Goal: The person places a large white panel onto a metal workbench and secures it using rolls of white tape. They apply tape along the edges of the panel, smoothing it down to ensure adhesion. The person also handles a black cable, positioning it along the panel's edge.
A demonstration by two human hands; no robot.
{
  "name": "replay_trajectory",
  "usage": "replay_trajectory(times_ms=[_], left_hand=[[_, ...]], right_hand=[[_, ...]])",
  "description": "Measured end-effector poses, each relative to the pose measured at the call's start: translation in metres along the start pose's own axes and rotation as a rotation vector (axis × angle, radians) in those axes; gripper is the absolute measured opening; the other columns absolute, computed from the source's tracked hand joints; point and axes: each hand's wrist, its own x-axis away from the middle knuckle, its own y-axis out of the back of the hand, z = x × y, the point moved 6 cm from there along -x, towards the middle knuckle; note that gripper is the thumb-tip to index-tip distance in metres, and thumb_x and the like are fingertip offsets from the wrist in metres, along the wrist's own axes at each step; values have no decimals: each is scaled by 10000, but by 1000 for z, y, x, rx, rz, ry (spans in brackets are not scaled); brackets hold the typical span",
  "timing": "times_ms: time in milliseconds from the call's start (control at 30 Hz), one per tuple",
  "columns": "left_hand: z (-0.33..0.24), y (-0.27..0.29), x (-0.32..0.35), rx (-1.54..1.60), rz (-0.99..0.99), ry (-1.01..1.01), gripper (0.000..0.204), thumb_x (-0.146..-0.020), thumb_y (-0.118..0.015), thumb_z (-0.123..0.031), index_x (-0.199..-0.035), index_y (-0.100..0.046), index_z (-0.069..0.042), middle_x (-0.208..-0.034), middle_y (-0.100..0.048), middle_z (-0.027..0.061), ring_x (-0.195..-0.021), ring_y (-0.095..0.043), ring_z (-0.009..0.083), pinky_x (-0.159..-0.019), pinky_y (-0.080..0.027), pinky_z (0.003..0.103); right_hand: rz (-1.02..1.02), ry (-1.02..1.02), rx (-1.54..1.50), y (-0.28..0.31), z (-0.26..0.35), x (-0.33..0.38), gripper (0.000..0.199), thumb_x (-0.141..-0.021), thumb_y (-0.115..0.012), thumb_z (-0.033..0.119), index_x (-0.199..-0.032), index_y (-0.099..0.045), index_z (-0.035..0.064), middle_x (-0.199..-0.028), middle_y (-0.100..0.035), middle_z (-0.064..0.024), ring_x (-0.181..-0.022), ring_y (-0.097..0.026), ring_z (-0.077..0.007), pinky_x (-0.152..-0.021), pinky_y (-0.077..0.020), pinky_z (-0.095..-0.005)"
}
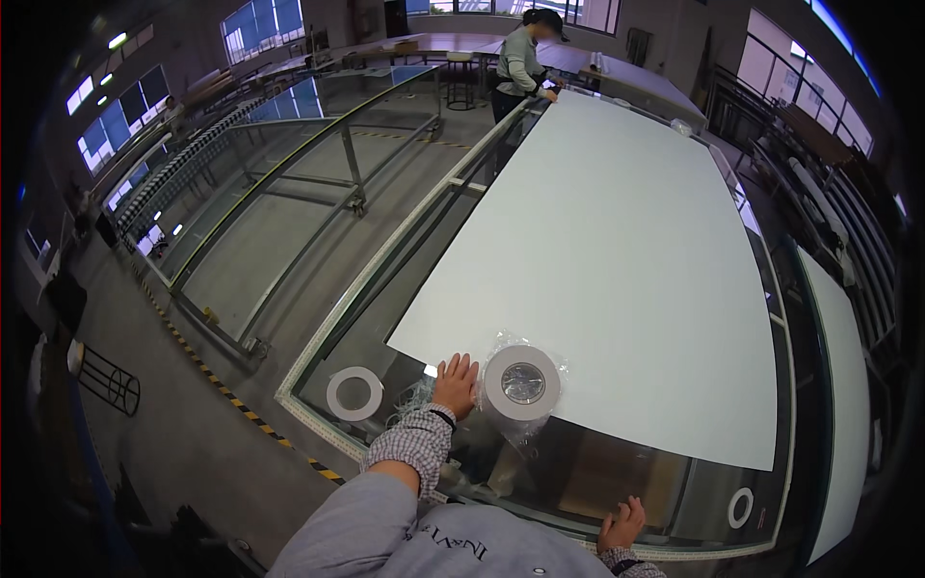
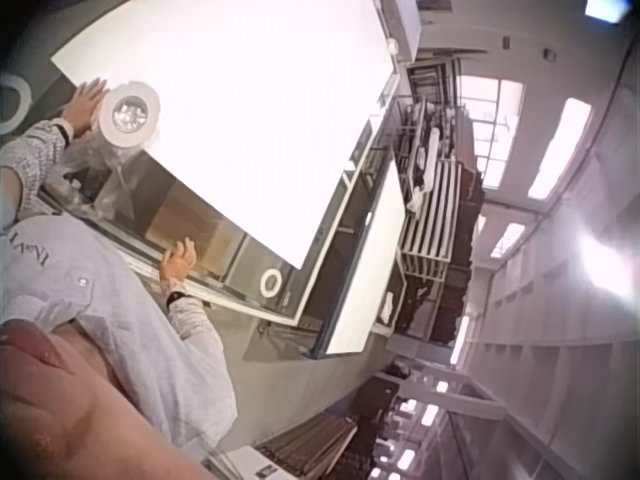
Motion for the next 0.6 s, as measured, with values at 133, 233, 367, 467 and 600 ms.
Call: replay_trajectory(times_ms=[133, 233, 367, 467, 600], left_hand=[[-2, 1, 0, 8, 3, -3, 444, -831, -493, -237, -1241, -449, -73, -1340, -372, 159, -1284, -278, 328, -1023, -213, 535], [-2, 2, -1, 2, -5, -2, 438, -832, -492, -235, -1237, -453, -73, -1340, -372, 158, -1284, -279, 326, -1022, -215, 535], [-4, 2, -2, 4, -1, -5, 435, -833, -494, -235, -1235, -456, -73, -1336, -377, 155, -1281, -286, 324, -1019, -219, 535], [-2, 2, -1, 0, 4, 0, 443, -834, -493, -243, -1241, -452, -73, -1339, -376, 153, -1279, -291, 323, -1019, -222, 534], [-4, 4, -3, -30, 48, 10, 469, -840, -481, -267, -1263, -435, -69, -1354, -363, 152, -1290, -283, 318, -1027, -217, 533]], right_hand=[[2, 12, -4, 1, 1, 0, 321, -765, -551, 117, -1048, -449, 2, -1254, -355, -225, -1238, -289, -393, -1025, -202, -528], [4, 2, 5, 2, 1, 0, 323, -765, -551, 114, -1049, -447, 1, -1250, -358, -227, -1233, -297, -395, -1024, -206, -527], [-2, 1, 3, 1, -1, 0, 324, -763, -552, 112, -1048, -449, -1, -1250, -362, -228, -1230, -302, -396, -1024, -208, -528], [-8, 15, -2, 3, 1, -2, 323, -761, -554, 111, -1044, -452, -7, -1254, -361, -228, -1229, -303, -395, -1025, -208, -531], [-108, 71, -4, -4, -5, 6, 334, -740, -557, 83, -1045, -458, -8, -1257, -376, -221, -1214, -319, -393, -1002, -238, -510]])
